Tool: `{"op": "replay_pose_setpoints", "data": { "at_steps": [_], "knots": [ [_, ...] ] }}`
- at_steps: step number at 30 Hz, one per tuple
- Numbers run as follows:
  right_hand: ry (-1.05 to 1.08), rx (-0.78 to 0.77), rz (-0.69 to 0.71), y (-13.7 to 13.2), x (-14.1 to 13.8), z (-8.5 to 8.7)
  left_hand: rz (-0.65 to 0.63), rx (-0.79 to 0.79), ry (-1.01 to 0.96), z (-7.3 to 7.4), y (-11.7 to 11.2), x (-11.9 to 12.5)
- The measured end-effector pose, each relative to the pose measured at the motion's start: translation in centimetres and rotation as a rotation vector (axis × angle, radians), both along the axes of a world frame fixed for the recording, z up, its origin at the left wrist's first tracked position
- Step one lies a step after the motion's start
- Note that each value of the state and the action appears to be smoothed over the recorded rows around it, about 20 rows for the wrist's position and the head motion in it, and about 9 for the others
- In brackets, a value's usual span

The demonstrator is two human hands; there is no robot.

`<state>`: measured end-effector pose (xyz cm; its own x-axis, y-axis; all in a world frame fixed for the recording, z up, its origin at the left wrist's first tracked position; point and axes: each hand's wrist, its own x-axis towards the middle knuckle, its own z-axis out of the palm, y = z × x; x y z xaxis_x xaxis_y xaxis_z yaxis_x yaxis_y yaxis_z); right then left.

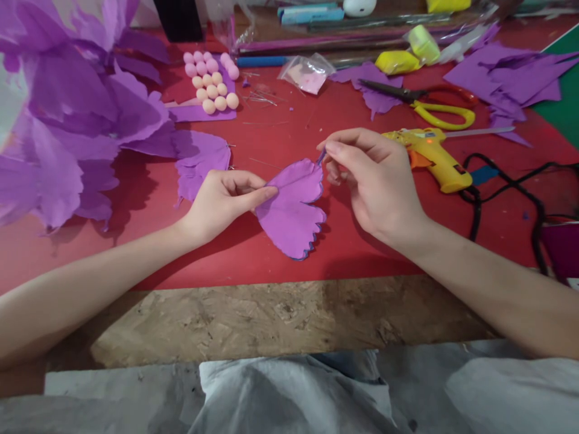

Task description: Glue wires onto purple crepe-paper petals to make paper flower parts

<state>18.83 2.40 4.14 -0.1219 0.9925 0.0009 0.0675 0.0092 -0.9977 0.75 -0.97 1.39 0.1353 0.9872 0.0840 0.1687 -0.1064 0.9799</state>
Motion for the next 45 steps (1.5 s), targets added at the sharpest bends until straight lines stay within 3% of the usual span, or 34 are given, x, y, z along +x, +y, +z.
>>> {"op": "replay_pose_setpoints", "data": {
  "at_steps": [6, 9, 11, 13, 19, 22, 29, 35, 40, 45],
  "knots": [
    [0.079, -0.126, -0.050, 0.0, -0.4, 0.9, 0.008, 0.032, 0.016, -0.1, 0.1, 0.0],
    [0.025, -0.160, 0.128, -0.2, -0.3, 0.5, 0.028, 0.059, 0.031, -0.3, 0.1, -0.1],
    [-0.037, -0.116, 0.265, -0.4, 0.0, -0.1, 0.024, 0.062, 0.051, -0.2, 0.0, -0.1],
    [-0.102, -0.036, 0.315, -0.8, 0.3, -0.5, 0.013, 0.044, 0.099, 0.0, -0.1, -0.1],
    [-0.190, -0.004, 0.302, -1.5, 0.5, -0.8, -0.053, 0.021, 0.180, 0.5, -0.5, -0.2],
    [-0.162, -0.043, 0.321, -1.6, 0.3, -0.7, -0.057, 0.036, 0.170, 0.4, -0.5, -0.2],
    [-0.044, -0.079, 0.222, -1.3, 0.1, -0.7, -0.092, 0.001, 0.129, 0.7, -0.4, -0.1],
    [-0.050, -0.044, 0.329, -1.7, 0.2, -1.2, -0.126, -0.007, 0.136, 0.7, -0.5, 0.2],
    [-0.069, -0.059, 0.366, -1.8, 0.0, -1.5, -0.089, -0.010, 0.253, 0.4, -0.6, -0.1],
    [-0.020, -0.085, 0.281, -1.4, 0.0, -1.4, -0.129, -0.009, 0.227, 0.5, -0.4, -0.1]
  ]
}}
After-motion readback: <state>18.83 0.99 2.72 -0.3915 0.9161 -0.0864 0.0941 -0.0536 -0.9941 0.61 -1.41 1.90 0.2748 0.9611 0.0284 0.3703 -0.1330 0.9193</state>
